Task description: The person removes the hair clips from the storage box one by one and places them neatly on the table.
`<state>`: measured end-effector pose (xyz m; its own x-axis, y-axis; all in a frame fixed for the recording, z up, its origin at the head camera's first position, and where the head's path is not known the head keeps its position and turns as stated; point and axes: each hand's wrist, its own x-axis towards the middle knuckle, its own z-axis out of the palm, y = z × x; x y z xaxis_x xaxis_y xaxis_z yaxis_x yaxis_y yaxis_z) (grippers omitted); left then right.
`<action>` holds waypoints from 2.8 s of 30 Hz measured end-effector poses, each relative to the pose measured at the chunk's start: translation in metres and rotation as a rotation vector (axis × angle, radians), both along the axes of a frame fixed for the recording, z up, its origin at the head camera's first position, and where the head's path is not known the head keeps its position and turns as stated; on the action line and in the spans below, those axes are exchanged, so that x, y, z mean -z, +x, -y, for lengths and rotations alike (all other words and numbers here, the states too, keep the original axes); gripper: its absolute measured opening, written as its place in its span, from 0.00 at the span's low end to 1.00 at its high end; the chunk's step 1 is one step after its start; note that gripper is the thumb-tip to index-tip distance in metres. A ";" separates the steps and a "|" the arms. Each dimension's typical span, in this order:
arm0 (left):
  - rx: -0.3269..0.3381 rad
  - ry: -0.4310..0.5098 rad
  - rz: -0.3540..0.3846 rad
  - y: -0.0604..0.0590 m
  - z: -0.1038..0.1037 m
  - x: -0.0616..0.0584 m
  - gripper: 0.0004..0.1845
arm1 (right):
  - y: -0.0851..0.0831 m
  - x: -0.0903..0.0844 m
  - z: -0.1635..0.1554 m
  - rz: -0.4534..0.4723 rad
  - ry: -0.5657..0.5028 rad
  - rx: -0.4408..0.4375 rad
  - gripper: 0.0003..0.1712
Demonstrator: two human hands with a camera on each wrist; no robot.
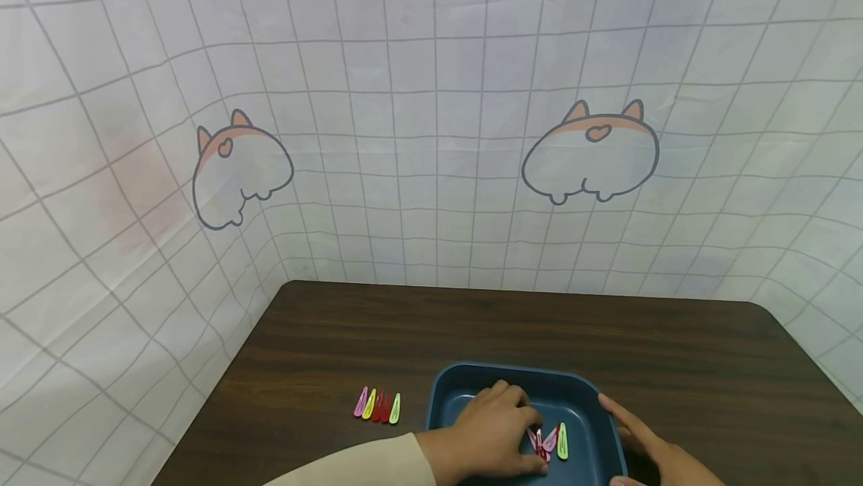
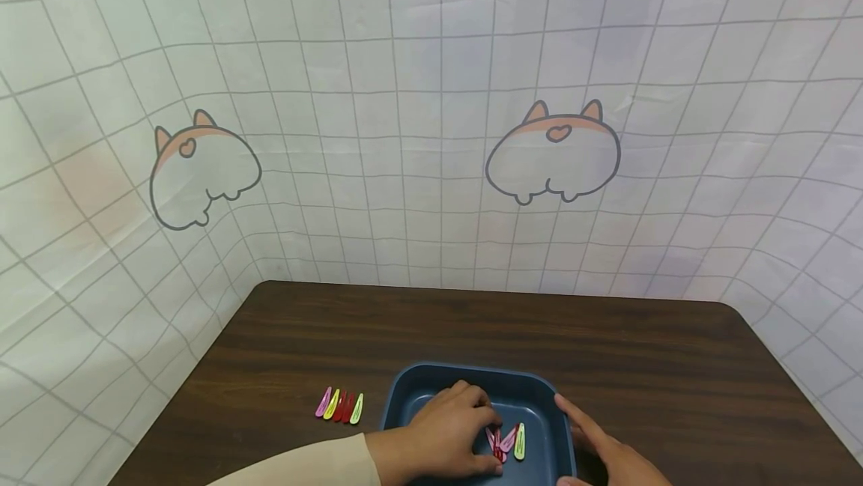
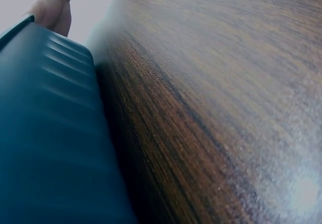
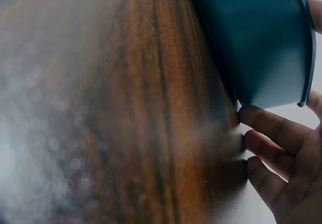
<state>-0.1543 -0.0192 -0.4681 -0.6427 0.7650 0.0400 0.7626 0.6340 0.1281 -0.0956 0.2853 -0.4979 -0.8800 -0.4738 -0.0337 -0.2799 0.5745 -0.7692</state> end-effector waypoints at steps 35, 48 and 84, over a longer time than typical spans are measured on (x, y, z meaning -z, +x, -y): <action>-0.040 0.121 0.067 0.001 0.009 -0.011 0.20 | 0.002 -0.004 0.005 0.001 -0.003 0.021 0.52; -0.045 0.167 0.116 -0.005 0.025 -0.025 0.23 | 0.004 -0.004 0.005 -0.033 -0.011 0.023 0.53; -0.027 0.376 0.211 -0.010 0.070 -0.045 0.26 | 0.009 -0.005 0.008 -0.010 -0.021 0.027 0.53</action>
<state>-0.1639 -0.0888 -0.4229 -0.6861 0.7054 0.1779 0.6788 0.5328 0.5053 -0.0864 0.2776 -0.4927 -0.8925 -0.4507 -0.0155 -0.2722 0.5658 -0.7783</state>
